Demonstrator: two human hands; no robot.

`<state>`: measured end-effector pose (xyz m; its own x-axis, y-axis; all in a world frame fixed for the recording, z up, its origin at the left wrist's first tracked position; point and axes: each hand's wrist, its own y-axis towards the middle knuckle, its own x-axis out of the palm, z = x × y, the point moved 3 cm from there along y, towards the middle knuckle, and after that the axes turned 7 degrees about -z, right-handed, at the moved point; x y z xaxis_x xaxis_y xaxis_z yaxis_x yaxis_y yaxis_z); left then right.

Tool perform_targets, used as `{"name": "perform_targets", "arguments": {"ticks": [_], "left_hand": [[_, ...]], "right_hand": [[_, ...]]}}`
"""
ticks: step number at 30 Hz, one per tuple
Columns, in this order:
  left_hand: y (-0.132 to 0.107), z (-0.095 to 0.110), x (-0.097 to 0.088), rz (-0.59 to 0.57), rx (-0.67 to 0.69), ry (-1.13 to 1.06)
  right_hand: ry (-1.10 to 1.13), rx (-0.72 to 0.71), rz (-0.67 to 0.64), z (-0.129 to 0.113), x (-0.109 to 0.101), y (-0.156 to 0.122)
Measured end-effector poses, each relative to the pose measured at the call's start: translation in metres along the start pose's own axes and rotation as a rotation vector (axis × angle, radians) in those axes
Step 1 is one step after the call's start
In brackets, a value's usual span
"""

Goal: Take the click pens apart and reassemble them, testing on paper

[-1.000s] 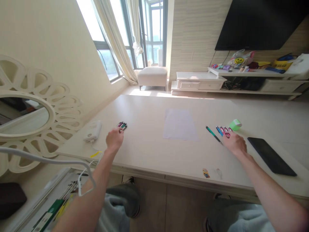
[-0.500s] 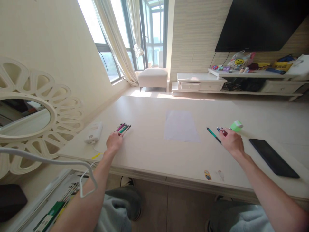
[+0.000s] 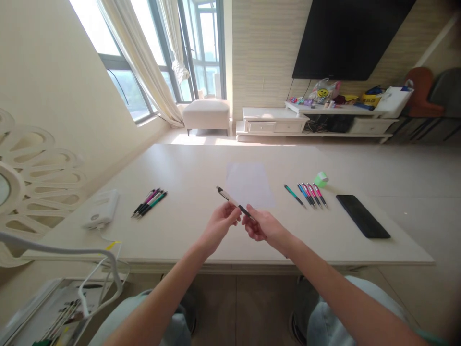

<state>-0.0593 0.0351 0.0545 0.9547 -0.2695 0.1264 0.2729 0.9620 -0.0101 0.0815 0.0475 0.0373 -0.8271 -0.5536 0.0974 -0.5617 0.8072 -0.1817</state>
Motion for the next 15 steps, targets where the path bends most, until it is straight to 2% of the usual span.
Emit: {"name": "perform_targets", "arguments": {"ticks": [3, 6, 8, 11, 15], "left_hand": [[0.004, 0.002, 0.004, -0.009, -0.011, 0.019], [0.007, 0.007, -0.005, 0.09, -0.012, -0.018], [0.007, 0.011, -0.01, 0.101, -0.029, 0.054], [0.005, 0.015, -0.01, 0.053, 0.032, 0.427], [-0.002, 0.011, 0.003, -0.024, 0.194, 0.969]], "right_hand": [[0.304, 0.036, -0.119, -0.007, -0.002, 0.002], [0.435, 0.077, -0.116, -0.01, -0.009, 0.001], [0.485, 0.085, -0.078, -0.008, -0.014, 0.0], [0.471, 0.031, 0.034, -0.002, -0.018, -0.001], [0.268, -0.055, 0.213, 0.007, -0.014, 0.001]]}}
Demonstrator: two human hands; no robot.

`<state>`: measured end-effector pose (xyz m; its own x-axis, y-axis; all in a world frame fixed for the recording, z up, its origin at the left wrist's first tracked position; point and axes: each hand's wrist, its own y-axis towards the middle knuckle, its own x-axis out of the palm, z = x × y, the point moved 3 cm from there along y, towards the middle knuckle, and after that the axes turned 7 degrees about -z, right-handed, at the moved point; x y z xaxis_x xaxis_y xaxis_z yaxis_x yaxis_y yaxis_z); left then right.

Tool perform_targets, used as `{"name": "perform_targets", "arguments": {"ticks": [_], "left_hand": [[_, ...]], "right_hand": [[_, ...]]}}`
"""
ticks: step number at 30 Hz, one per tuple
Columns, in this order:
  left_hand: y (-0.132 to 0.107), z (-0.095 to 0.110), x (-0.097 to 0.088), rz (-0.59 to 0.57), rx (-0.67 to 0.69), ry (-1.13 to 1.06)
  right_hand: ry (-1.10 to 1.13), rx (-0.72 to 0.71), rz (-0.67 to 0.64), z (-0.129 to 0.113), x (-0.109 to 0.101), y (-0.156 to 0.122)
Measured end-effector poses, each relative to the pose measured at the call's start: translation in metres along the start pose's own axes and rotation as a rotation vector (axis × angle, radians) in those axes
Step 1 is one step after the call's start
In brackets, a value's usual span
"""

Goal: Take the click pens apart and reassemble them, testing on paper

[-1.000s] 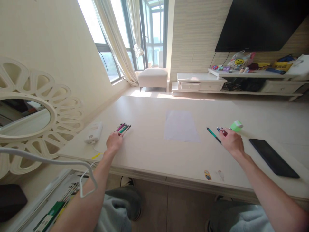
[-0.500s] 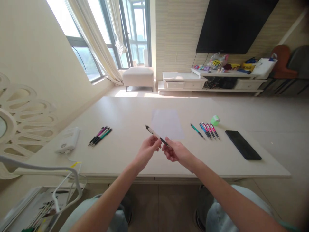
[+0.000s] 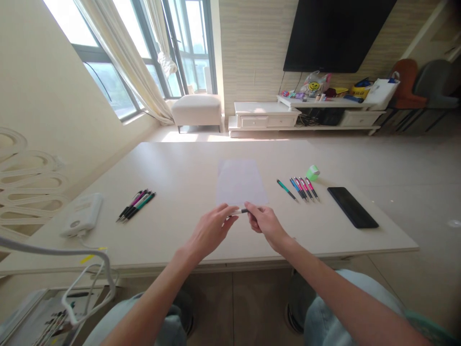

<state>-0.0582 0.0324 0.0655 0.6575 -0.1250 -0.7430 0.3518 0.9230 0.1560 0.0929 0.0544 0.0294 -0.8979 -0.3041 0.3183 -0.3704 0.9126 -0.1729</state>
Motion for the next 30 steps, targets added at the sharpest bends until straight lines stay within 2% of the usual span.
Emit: {"name": "perform_targets", "arguments": {"ticks": [3, 7, 9, 12, 15, 18, 21, 23, 24, 26, 28, 30], "left_hand": [[-0.003, 0.003, 0.012, -0.036, 0.076, 0.256], [-0.002, 0.005, 0.019, -0.001, 0.144, 0.46], [-0.002, 0.007, 0.022, -0.001, 0.163, 0.515], [-0.002, 0.01, 0.026, -0.034, 0.112, 0.525], [-0.001, 0.013, 0.026, -0.06, 0.032, 0.396], [0.002, 0.016, 0.019, -0.081, -0.02, 0.09], [0.003, 0.012, 0.009, -0.215, -0.099, -0.258], [0.002, 0.009, 0.002, -0.281, -0.098, -0.347], [0.001, 0.007, -0.002, -0.264, -0.085, -0.325], [-0.001, 0.002, -0.01, -0.158, -0.061, -0.193], [-0.003, -0.001, -0.014, -0.05, -0.043, -0.043], [-0.005, -0.002, -0.015, -0.005, -0.015, 0.063]], "right_hand": [[-0.027, 0.055, 0.045, 0.008, 0.005, 0.001], [0.084, 0.179, 0.023, 0.014, 0.011, 0.001], [0.124, 0.153, 0.018, 0.013, 0.012, 0.001], [0.125, 0.08, 0.019, 0.011, 0.012, 0.002], [0.106, 0.009, -0.013, 0.011, 0.01, 0.003], [0.044, -0.027, -0.066, 0.008, 0.009, 0.002], [-0.197, -0.097, -0.136, -0.002, 0.009, -0.002], [-0.36, -0.153, -0.191, -0.011, 0.008, -0.005], [-0.407, -0.171, -0.211, -0.015, 0.007, -0.005], [-0.438, -0.173, -0.229, -0.02, 0.003, -0.004], [-0.459, -0.156, -0.212, -0.021, -0.002, -0.001], [-0.478, -0.156, -0.177, -0.019, -0.007, 0.003]]}}
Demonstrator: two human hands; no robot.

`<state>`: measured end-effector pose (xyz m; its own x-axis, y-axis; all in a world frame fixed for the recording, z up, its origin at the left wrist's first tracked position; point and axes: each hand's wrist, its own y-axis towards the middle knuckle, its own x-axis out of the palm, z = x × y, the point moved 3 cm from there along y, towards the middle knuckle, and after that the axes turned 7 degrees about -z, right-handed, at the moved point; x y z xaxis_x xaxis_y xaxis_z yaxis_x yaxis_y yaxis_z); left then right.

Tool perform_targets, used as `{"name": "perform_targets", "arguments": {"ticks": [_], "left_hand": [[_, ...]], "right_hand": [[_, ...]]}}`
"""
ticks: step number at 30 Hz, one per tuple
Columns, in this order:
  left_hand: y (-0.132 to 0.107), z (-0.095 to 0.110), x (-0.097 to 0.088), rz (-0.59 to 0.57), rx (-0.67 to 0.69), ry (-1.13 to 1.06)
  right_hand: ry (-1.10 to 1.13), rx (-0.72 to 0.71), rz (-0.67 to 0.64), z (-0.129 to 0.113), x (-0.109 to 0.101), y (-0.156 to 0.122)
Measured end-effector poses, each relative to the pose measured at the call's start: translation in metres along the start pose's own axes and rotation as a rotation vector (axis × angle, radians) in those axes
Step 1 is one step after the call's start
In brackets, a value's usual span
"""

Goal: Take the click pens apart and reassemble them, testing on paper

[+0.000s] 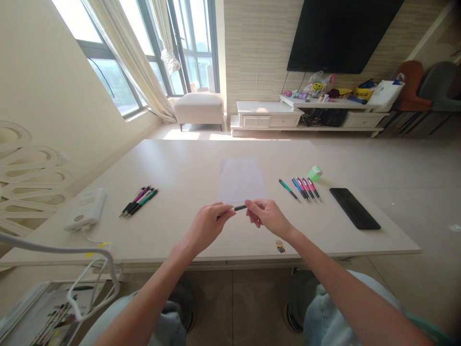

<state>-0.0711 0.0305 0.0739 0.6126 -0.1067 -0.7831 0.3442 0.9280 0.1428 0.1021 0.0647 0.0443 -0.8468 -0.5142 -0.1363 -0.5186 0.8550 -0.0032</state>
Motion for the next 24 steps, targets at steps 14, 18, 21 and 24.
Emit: {"name": "perform_targets", "arguments": {"ticks": [14, 18, 21, 24], "left_hand": [[-0.0005, -0.0031, 0.0048, 0.06, 0.024, 0.225], [-0.0003, -0.0013, 0.0073, 0.049, 0.018, 0.232], [0.0002, -0.0007, 0.008, 0.05, 0.011, 0.229], [0.0004, -0.001, 0.0081, 0.055, 0.007, 0.222]], "right_hand": [[0.05, 0.007, 0.046, 0.0071, 0.0004, 0.0028], [0.05, -0.007, 0.068, 0.0069, -0.0002, 0.0029], [0.057, -0.01, 0.069, 0.007, 0.0, 0.0034], [0.067, -0.023, 0.098, 0.0064, -0.0012, 0.0037]]}}
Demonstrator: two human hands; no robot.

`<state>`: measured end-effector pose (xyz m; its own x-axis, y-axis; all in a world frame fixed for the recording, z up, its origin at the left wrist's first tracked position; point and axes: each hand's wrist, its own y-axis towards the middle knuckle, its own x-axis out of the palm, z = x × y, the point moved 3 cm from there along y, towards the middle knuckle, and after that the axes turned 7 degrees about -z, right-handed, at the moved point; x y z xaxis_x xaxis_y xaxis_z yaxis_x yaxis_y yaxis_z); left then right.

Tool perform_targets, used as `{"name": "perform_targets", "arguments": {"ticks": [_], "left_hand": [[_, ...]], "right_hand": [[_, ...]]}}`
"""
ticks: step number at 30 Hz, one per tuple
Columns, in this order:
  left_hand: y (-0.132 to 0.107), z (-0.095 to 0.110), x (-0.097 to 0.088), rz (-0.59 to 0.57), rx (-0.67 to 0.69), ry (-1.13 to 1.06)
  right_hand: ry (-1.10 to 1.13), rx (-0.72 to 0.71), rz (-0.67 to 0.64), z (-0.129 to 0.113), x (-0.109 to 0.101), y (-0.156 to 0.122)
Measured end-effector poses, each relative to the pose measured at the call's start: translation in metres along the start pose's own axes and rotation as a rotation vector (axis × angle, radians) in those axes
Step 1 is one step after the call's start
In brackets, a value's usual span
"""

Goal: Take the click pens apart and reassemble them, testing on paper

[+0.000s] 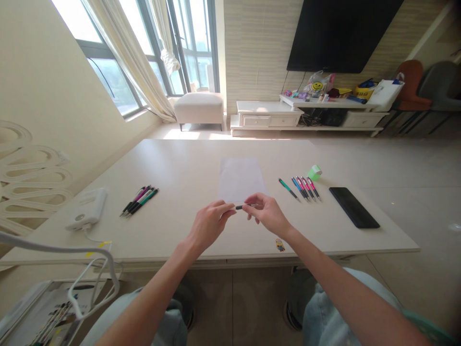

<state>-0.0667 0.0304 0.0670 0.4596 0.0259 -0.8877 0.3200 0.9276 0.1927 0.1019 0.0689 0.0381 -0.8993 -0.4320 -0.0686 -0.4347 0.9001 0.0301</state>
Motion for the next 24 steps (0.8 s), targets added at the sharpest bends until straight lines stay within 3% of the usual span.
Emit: {"name": "perform_targets", "arguments": {"ticks": [16, 20, 24], "left_hand": [[0.0006, -0.0024, 0.0067, -0.005, -0.005, -0.018], [0.0009, -0.0021, 0.0065, 0.001, -0.009, -0.046], [0.001, -0.0025, 0.0083, 0.014, -0.013, -0.092]], "right_hand": [[0.003, 0.021, -0.009, 0.0009, -0.0046, 0.0017], [-0.028, -0.045, 0.037, -0.0035, -0.0059, 0.0015], [-0.022, -0.023, 0.047, -0.0041, -0.0058, 0.0007]]}}
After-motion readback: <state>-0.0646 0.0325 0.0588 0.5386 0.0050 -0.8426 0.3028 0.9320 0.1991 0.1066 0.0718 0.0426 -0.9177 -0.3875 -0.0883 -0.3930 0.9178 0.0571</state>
